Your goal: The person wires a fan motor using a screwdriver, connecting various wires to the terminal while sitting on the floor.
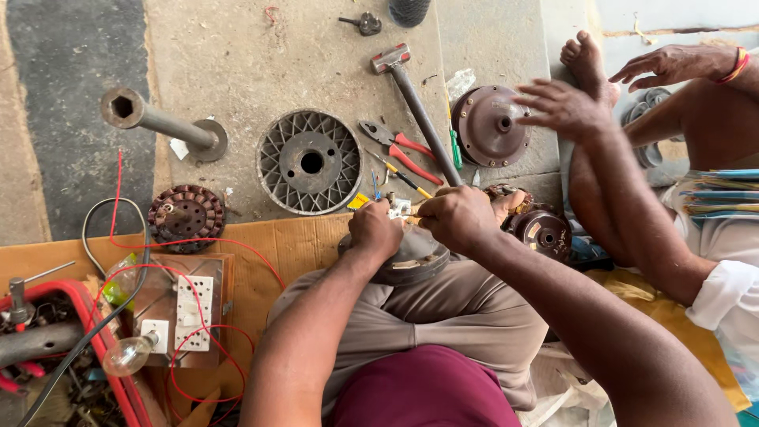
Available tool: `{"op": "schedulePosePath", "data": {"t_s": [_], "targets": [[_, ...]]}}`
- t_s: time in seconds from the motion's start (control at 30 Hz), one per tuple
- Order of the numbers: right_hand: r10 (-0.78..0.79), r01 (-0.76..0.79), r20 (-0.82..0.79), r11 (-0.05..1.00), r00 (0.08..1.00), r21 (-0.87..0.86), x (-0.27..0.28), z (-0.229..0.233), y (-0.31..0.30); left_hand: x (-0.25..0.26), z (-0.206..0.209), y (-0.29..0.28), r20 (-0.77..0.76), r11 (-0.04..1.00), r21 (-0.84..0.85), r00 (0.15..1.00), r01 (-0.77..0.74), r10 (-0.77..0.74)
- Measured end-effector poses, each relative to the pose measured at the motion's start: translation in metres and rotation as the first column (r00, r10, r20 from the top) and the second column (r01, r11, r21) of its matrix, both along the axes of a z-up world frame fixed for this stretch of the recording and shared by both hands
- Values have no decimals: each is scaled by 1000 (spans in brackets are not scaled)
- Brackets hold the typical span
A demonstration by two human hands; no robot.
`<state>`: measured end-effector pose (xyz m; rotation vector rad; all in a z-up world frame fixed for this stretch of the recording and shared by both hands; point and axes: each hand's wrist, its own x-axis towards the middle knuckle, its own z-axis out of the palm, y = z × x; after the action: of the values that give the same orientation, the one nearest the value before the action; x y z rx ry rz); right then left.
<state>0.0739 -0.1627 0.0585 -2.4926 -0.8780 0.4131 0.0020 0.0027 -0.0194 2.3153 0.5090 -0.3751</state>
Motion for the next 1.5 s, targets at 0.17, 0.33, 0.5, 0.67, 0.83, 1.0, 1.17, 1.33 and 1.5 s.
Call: {"op": "schedulePosePath", "data": {"t_s": [0.17, 0.33, 0.5, 0.67, 0.83, 1.0, 1.17, 1.33, 1.5], "targets": [[-35, 32, -91, 999, 995, -42, 4, 3, 5, 0, 2, 0, -43, 1000, 0, 999, -18, 18], [-108, 97, -188, 993, 976, -64, 9, -9, 3, -2, -2, 0, -61, 1000, 2, 998, -2, 2], [-562, 539, -734, 780, 381, -317, 21, -55, -10, -4, -13, 0, -15, 999, 49, 1000, 8, -8], [-534, 641, -838, 605, -113, -472, 22, -61, -11, 3, -9, -5, -41, 999, 8, 999, -32, 33], [-276, 258, -455, 961, 847, -102, 6, -19, -7, -7, -16, -1, 23, 999, 46, 1000, -3, 2], [-41, 43, -43, 998, 998, 44, -7, -7, -4, -6, -10, 1, 3, 999, -8, 999, -37, 37], [-116, 117, -116, 993, 986, -2, -2, 1, 3, -2, -3, 4, -40, 1000, 3, 999, -14, 14], [-169, 164, -168, 986, 971, -43, 2, 2, 7, -2, 0, 5, -15, 1000, 3, 1000, -15, 15], [-606, 467, -599, 792, 524, -393, 15, -42, 0, -4, -5, 4, 11, 999, 36, 1000, -15, 14]]}}
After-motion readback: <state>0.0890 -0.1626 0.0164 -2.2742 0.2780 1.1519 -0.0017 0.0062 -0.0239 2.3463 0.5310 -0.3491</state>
